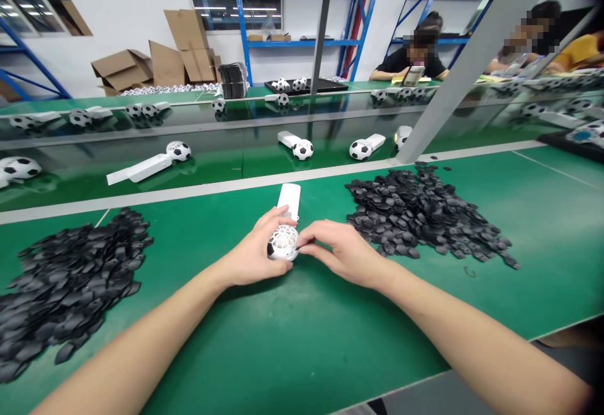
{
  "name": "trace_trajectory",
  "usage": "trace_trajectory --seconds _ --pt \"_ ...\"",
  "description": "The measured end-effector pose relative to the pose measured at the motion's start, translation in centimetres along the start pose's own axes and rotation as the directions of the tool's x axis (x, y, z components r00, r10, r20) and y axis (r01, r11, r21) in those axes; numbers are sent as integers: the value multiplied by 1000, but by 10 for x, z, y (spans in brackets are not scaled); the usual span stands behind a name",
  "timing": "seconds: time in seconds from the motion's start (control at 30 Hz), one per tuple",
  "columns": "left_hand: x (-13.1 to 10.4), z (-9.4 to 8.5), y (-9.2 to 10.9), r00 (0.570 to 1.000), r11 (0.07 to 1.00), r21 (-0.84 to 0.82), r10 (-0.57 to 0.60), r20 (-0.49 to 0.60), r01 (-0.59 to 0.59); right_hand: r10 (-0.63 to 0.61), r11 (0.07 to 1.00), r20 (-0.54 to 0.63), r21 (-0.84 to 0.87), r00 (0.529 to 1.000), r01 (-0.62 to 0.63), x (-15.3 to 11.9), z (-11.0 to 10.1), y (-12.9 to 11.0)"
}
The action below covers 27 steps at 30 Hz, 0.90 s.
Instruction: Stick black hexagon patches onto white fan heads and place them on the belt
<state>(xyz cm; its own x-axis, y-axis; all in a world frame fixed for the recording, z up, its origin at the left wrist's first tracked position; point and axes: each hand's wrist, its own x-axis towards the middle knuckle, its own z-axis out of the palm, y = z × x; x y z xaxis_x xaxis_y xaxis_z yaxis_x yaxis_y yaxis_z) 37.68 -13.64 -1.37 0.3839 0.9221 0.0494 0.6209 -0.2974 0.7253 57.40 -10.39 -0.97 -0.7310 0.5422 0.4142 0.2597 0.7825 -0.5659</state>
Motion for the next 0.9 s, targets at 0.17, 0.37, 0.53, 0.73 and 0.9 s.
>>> trace_trajectory --seconds 0.17,0.37,0.53,0.73,0.9 --pt "0 2 2 1000 1000 1 -14 -18 15 61 992 -6 113 998 -60 -1 5 -6" --pt "0 3 2 999 1000 -11 -27 -27 27 130 973 -27 197 991 -122 0 11 -4" --pt "1 4 2 999 999 -25 -23 -36 22 196 942 -33 285 980 -179 1 15 0" --pt "1 5 6 999 999 -27 -26 -30 25 228 912 -19 354 974 -206 4 15 1" --pt "0 5 9 999 999 -42 -21 -37 20 282 881 35 386 959 -273 8 13 -1"
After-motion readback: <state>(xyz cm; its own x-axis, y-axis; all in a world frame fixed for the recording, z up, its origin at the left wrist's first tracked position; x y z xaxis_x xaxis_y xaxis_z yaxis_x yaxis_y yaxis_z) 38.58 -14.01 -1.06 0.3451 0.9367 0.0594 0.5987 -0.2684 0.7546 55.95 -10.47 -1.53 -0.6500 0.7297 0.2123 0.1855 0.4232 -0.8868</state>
